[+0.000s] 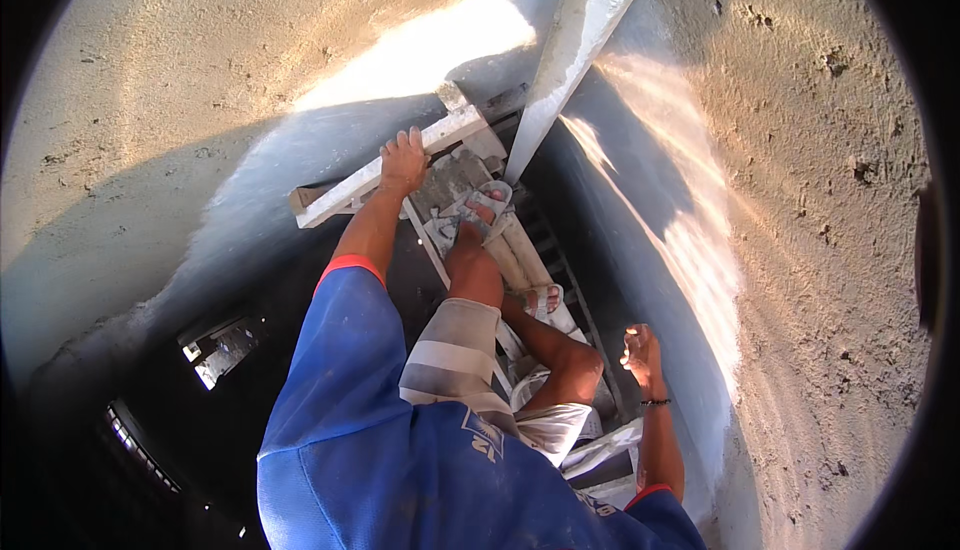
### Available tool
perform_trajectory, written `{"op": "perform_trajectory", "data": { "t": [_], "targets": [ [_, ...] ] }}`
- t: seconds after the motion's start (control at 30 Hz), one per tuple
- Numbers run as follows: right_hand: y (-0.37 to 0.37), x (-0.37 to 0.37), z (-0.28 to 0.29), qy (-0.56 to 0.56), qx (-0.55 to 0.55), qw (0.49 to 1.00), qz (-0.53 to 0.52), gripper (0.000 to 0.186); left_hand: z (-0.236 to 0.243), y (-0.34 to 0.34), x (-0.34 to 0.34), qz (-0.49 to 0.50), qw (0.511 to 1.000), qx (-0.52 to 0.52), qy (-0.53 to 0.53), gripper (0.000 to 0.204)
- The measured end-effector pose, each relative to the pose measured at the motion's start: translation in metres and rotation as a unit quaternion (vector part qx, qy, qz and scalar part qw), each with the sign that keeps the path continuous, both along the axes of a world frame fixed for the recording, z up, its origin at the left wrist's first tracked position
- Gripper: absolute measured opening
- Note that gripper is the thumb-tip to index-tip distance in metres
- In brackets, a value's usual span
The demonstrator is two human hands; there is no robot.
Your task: The person finishes a section of a wall by removing a wooden form with a hammer and applying plaster into the gaps using a trowel.
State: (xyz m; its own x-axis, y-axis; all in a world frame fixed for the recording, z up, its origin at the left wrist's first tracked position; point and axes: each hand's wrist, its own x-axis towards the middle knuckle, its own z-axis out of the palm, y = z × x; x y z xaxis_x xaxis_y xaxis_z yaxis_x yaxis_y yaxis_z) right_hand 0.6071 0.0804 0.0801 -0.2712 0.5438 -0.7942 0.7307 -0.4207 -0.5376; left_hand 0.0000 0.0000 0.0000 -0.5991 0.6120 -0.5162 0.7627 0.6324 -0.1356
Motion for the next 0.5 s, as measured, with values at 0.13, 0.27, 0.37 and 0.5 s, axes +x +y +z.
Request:
{"op": "perform_trajectory", "data": {
  "t": [0.13,0.27,0.37,0.5],
  "targets": [
    [0.043,-0.074,-0.056,0.076,-0.026,0.997,-0.016,0.015,-0.007,0.011,-0.025,-0.068,0.991,0.106,0.037,0.056],
    [0.047,-0.143,-0.094,0.0,-0.016,0.994,0.105,0.018,-0.015,-0.004,-0.02,-0.079,0.991,0.105,0.016,0.053],
    [0.047,-0.196,-0.142,0.006,0.106,0.965,0.239,0.021,-0.022,-0.002,-0.019,-0.088,0.988,0.131,0.006,0.056],
    [0.004,-0.27,-0.223,-0.015,0.138,0.884,0.446,0.031,-0.023,-0.006,-0.017,-0.106,0.975,0.197,-0.003,0.059]
  ]
}}
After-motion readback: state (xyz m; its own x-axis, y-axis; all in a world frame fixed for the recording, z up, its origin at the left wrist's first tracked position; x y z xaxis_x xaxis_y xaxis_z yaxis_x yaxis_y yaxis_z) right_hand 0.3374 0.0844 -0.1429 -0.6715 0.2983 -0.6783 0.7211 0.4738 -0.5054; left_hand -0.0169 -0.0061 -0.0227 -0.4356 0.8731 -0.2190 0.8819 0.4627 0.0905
